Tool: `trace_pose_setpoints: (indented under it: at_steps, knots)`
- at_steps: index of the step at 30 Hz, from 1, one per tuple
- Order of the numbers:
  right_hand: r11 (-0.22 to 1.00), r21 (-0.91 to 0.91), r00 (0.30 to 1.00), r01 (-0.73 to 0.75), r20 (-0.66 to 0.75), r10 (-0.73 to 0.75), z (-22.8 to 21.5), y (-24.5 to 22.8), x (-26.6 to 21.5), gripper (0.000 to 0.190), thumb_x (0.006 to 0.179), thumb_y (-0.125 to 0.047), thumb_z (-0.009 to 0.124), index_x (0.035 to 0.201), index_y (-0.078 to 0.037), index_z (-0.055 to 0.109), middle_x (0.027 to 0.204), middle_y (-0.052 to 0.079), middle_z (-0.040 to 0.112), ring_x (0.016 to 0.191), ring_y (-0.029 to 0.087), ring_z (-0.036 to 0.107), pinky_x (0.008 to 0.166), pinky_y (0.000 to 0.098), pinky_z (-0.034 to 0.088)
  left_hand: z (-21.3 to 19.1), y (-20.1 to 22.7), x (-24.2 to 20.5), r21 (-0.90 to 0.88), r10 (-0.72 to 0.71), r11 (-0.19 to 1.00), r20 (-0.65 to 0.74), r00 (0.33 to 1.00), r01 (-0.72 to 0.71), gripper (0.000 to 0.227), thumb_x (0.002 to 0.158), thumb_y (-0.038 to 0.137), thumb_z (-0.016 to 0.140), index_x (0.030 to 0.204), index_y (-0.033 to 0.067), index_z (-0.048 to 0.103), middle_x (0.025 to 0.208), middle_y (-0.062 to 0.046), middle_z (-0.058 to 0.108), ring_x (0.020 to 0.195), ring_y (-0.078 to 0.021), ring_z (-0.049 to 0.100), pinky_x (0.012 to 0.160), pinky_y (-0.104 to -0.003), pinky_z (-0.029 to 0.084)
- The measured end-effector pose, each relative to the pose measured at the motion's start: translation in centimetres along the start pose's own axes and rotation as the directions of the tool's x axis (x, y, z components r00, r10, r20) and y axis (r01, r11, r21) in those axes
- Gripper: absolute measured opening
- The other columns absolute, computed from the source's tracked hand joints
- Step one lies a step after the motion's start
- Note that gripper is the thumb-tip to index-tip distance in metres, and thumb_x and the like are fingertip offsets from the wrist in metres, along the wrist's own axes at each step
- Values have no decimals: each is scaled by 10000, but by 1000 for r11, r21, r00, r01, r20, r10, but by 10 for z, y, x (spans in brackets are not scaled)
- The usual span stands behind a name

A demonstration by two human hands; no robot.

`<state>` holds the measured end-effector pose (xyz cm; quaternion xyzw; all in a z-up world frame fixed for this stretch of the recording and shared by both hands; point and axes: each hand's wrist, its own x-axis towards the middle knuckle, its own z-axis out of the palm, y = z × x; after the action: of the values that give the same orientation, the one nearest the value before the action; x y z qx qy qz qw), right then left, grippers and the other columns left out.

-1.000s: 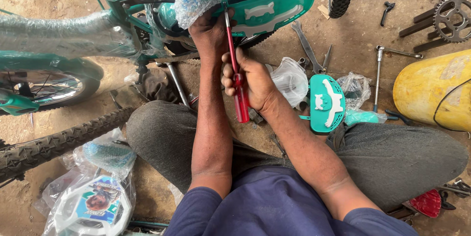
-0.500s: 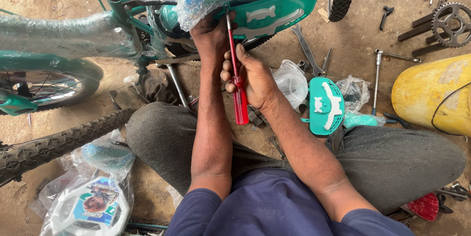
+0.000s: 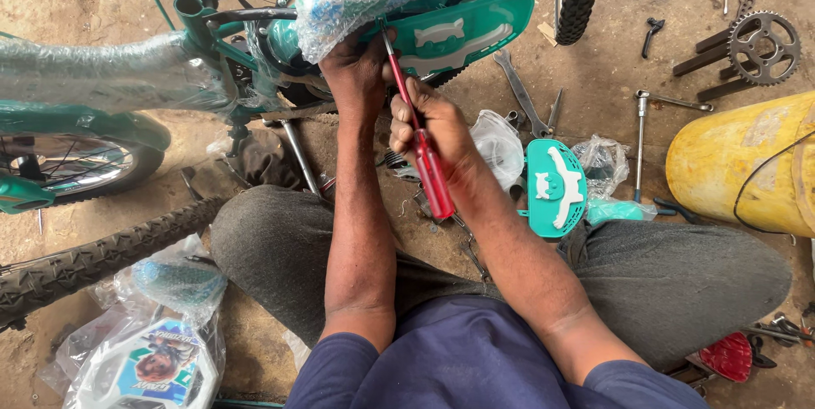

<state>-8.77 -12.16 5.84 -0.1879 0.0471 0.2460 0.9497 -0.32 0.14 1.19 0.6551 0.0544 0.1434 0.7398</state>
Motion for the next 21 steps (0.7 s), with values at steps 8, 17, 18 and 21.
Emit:
trace_pose_setpoints:
  at_steps: [8,17,18,21]
  knots:
    - [451,-867,956,-213,-281,-89,-105,9,-21,344,1015,-179,555,1332,-45,573,756,65,692,597,162,676,562,309,589,-24,22,-4,193,149,970,18,989,-150,124,904,-1,764,1022,-38,769,821,-86,787,680,-126,705,611,-273,558]
    - [-252,-797,836,-549,-526,-155,-263,41,-58,416,1001,-287,615,1390,-141,608,1059,130,740,902,245,684,821,390,553,-72,42,4,652,656,657,-244,714,-380,138,945,139,760,1044,56,711,998,-107,695,940,-227,653,835,-357,584]
    - [-108,-742,744,-662,-633,-212,-255,26,-51,422,1059,-281,514,1463,-167,554,1077,151,750,919,313,711,828,416,607,-78,52,7,646,716,606,-189,672,-464,192,967,176,773,1091,51,697,1066,-107,696,1023,-241,658,903,-376,587]
    - [-132,-986,746,103,164,-645,-204,-36,-34,259,1043,-192,565,1196,-8,663,1044,127,735,970,213,701,877,372,557,-88,79,15,664,748,491,9,663,-564,428,1003,341,834,1230,26,654,1181,-129,684,1154,-284,642,1012,-439,540]
